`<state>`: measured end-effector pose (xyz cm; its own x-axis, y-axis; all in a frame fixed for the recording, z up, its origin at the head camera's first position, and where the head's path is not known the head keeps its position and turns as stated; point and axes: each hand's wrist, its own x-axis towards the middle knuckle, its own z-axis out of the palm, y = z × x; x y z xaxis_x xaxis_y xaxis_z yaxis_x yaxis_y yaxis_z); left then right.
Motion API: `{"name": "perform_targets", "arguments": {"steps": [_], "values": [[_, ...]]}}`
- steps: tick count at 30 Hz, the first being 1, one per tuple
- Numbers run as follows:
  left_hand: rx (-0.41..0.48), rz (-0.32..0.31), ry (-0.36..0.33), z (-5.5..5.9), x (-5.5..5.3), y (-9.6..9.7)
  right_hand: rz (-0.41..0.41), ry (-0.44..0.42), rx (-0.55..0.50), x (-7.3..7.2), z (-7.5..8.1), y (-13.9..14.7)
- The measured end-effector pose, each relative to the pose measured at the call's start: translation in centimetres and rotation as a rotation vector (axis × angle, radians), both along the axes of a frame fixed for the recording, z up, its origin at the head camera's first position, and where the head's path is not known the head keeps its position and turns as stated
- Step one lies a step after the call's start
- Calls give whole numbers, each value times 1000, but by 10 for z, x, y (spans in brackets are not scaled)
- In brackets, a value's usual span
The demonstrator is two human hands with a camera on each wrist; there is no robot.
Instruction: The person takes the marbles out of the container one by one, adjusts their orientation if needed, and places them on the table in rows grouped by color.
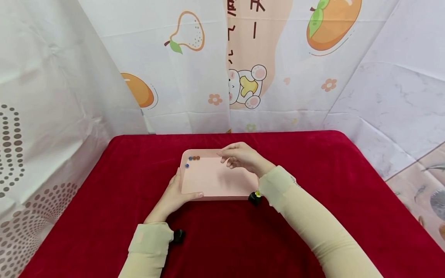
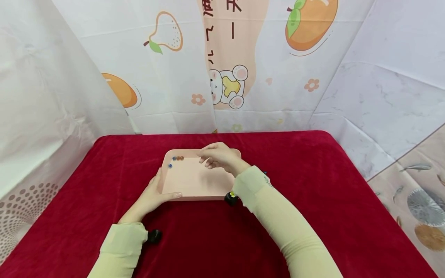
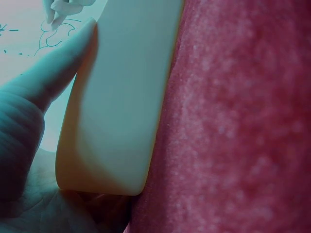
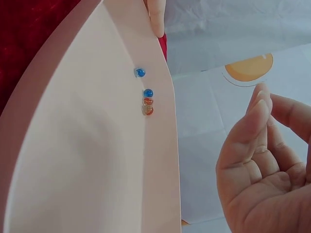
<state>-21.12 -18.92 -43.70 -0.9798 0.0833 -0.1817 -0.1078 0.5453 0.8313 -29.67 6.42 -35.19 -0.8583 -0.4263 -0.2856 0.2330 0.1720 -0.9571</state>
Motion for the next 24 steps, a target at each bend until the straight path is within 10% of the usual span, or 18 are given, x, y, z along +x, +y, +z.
{"name": "perform_targets", "arguments": {"steps": [24], "values": [[12, -5, 10, -1, 1, -1, 88, -70, -62, -14, -14, -37]]}}
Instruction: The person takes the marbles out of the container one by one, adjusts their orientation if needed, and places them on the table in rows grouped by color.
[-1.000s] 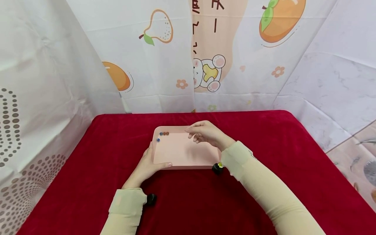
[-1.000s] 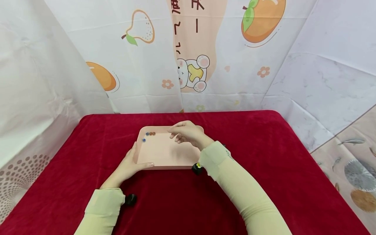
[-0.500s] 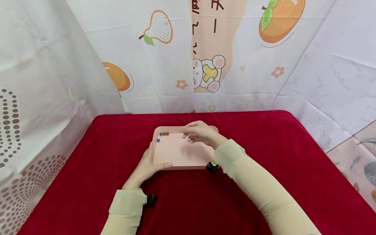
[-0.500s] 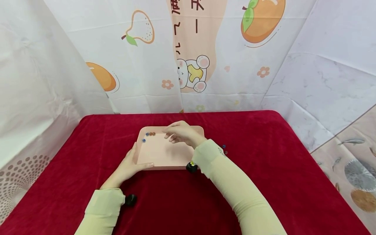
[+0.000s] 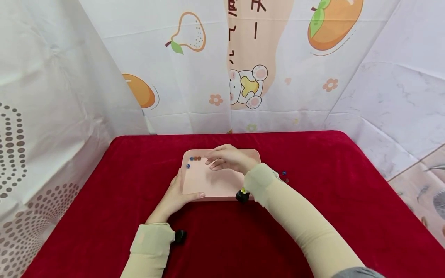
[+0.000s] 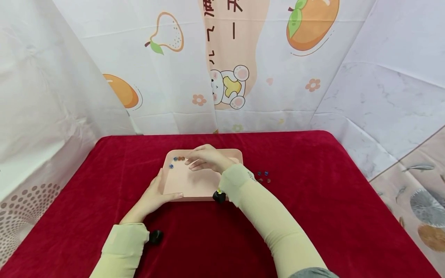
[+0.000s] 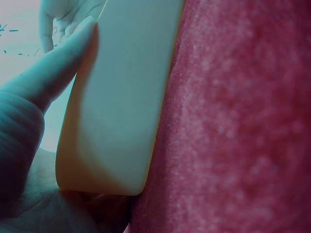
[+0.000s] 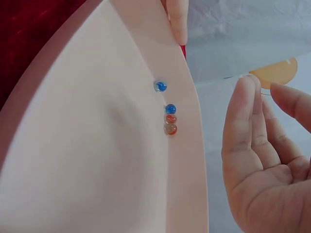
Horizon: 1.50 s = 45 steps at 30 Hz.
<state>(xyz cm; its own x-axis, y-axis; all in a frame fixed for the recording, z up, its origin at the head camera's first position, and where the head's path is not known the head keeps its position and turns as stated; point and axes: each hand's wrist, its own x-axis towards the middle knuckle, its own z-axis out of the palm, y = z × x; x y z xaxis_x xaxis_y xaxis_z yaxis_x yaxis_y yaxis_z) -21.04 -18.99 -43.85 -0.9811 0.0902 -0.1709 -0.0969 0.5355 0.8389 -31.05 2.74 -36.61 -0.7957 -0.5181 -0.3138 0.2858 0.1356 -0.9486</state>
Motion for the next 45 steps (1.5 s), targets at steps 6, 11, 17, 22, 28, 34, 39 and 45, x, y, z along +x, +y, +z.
{"name": "perform_targets", "arguments": {"steps": [6, 11, 17, 22, 28, 34, 39, 45], "values": [[-5, -3, -2, 1, 1, 0, -6, -12, -17, -7, -5, -10], [2, -7, -4, 1, 0, 0, -12, -10, -12, -13, -7, -18], [14, -11, 4, 0, -1, 0, -20, -16, 21, -20, -12, -26], [8, -14, 7, 0, -1, -1, -23, -5, 60, -27, -20, -33], [17, -19, 9, 0, -1, 0, -11, 12, 96, -33, -29, -39], [7, -3, -7, -1, -3, 0, -6, 12, 86, -39, -35, -44], [18, -4, 0, -2, -4, 0, 9, -12, 113, -42, -41, -46], [13, -5, 12, -1, -4, -1, 1, -3, 135, -42, -46, -49]]}}
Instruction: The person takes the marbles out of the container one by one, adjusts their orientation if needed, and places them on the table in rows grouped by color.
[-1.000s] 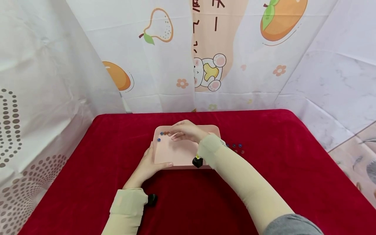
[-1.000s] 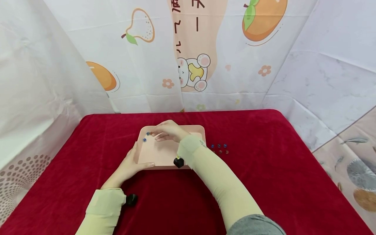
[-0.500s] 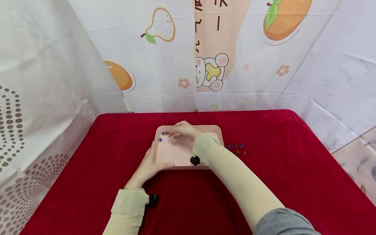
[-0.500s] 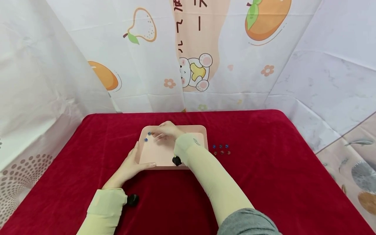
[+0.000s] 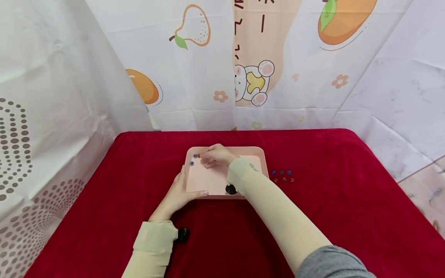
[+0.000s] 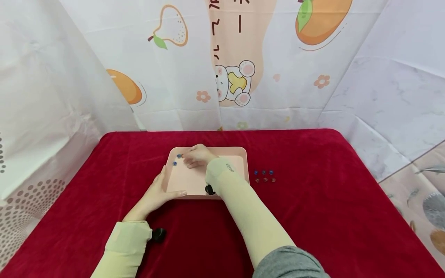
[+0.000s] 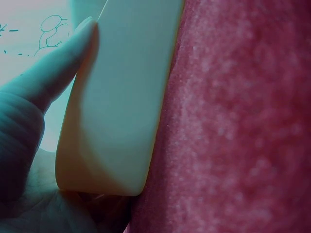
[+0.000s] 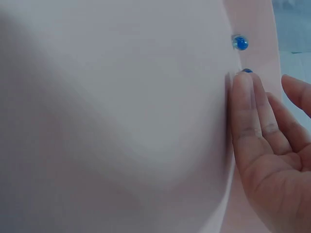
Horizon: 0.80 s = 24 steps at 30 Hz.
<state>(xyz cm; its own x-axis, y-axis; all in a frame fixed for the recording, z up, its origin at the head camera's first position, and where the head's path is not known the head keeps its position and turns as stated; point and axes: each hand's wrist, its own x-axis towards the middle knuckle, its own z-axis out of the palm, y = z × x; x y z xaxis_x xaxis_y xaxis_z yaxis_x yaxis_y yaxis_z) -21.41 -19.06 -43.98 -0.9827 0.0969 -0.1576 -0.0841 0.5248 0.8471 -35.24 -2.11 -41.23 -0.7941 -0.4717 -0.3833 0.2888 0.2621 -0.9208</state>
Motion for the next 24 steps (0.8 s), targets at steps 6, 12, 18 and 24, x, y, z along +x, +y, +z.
{"name": "perform_targets", "arguments": {"steps": [6, 12, 18, 24], "values": [[-19, 7, -20, 1, -1, 1, -18, -14, -7, 0, -4, -1], [-18, 13, -21, 1, 1, -1, -36, -21, -50, -2, -9, -4], [-19, 12, -23, 1, 0, -1, -68, -33, -61, -4, -12, -7], [-9, 10, -14, 1, 0, 1, -92, -17, -49, -3, -15, -7]]}}
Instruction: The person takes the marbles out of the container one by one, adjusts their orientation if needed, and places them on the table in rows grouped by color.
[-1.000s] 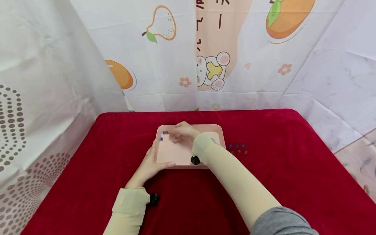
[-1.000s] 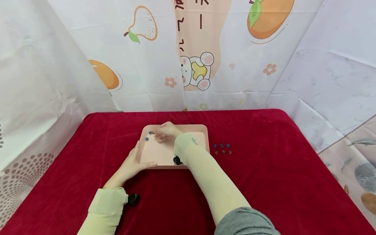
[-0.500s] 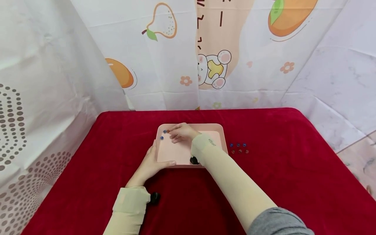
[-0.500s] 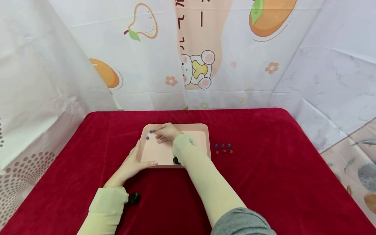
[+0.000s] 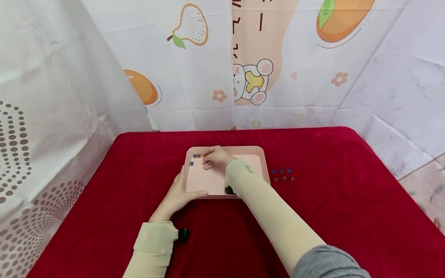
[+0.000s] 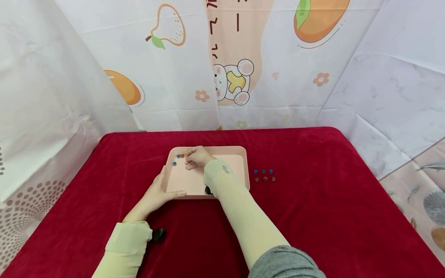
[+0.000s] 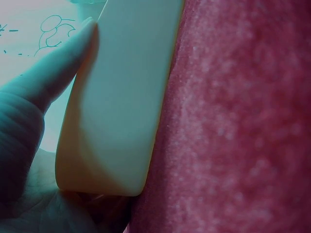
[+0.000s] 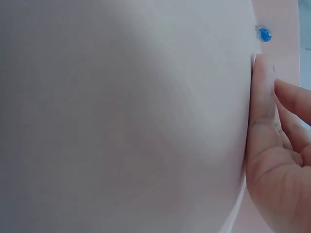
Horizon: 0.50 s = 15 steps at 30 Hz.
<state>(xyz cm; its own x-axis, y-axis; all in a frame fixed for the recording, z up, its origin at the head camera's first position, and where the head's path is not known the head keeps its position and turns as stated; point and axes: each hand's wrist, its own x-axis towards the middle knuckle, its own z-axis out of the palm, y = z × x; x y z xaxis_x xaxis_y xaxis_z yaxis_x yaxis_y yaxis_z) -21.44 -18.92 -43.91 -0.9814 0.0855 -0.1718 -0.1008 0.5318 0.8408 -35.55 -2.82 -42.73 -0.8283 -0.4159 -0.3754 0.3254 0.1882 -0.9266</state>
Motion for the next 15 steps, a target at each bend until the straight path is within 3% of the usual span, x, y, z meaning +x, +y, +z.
{"name": "perform_targets", "arguments": {"steps": [15], "values": [[-19, 1, 1, 1, 1, 1, -21, 3, -57, 3, -4, 9]]}}
